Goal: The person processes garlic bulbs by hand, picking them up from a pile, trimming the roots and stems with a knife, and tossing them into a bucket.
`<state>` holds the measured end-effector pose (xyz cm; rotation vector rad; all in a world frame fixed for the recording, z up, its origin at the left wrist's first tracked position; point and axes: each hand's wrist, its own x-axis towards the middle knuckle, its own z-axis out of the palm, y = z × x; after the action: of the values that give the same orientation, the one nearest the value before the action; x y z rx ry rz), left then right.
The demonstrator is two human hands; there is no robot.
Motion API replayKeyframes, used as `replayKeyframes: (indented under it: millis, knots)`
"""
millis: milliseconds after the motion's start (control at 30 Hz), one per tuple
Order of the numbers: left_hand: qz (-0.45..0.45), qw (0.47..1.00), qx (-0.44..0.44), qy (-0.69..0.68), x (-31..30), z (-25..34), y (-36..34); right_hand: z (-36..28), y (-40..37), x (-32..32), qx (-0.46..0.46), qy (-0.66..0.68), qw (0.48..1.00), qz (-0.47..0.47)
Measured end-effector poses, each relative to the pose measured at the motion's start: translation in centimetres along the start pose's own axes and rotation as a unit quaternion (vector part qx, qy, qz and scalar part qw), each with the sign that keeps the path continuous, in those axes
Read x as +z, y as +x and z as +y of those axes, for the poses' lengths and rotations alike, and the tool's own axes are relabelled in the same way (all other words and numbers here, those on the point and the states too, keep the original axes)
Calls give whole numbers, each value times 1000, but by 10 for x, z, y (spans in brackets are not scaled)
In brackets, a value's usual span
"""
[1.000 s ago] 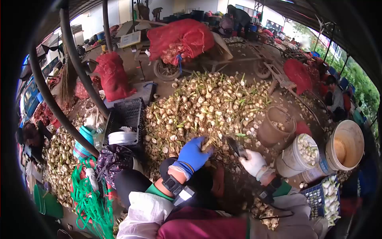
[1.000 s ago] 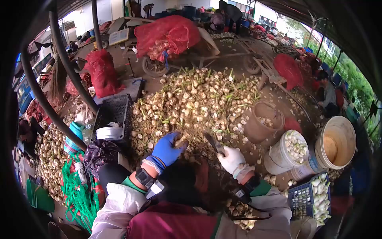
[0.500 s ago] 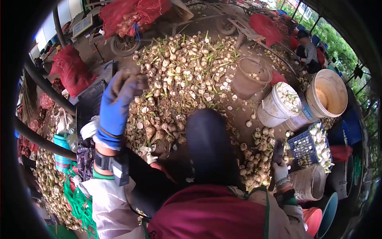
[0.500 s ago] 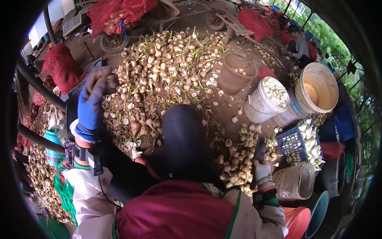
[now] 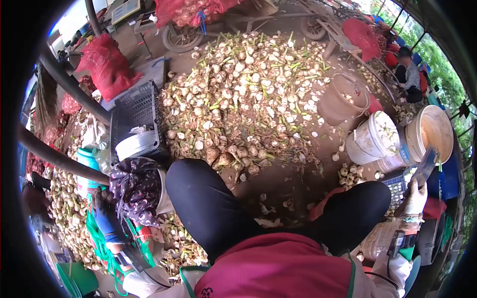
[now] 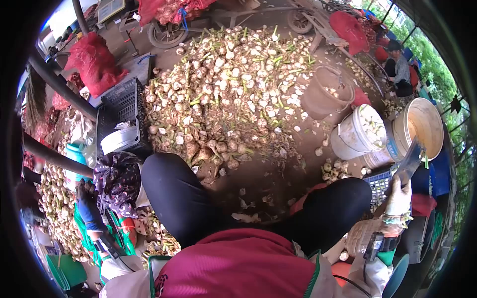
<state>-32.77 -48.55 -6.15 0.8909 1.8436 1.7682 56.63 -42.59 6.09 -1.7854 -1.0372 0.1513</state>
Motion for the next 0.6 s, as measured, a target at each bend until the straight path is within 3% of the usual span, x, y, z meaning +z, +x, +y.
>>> replayKeyframes:
  millis: [33, 67, 133, 167, 200, 233, 300, 333, 367, 400, 500, 567, 600]
  knots:
    - [3, 995, 29, 95, -10, -8, -3, -4, 4, 1, 57, 17, 998, -23]
    - [-5, 1000, 2, -2, 3, 11, -9, 4, 10, 7, 19, 38, 999, -30]
    - [-24, 998, 50, 15, 27, 33, -8, 13, 18, 19, -16, 62, 997, -41]
    - [-25, 997, 71, 16, 48, 52, -8, 13, 20, 28, -51, 5, 998, -32]
    - [-55, 996, 17, -70, 68, 75, -11, 12, 20, 39, -87, -50, 995, -24]
    - [-71, 994, 60, -65, 89, 87, -11, 4, 17, 51, -87, -45, 995, -32]
    - [-60, 994, 56, -75, 132, 120, -17, -15, 14, 76, 4, -9, 996, -85]
    - [-87, 990, 80, -77, 147, 128, -16, 7, 24, 94, 38, 101, 989, -98]
    - [-114, 985, 104, -79, 160, 135, -14, 12, 33, 106, 47, 89, 986, -131]
    - [-138, 977, 58, -155, 171, 144, -13, 16, 39, 121, 41, 102, 982, -154]
    - [-103, 990, 42, -84, 203, 155, -12, 18, 56, 169, 57, 73, 973, -212]
    - [-138, 987, 34, -80, 214, 152, -3, 40, 71, 203, 27, 119, 960, -251]
    - [-139, 988, 25, -67, 222, 150, 1, 0, 62, 212, 81, 124, 943, -296]
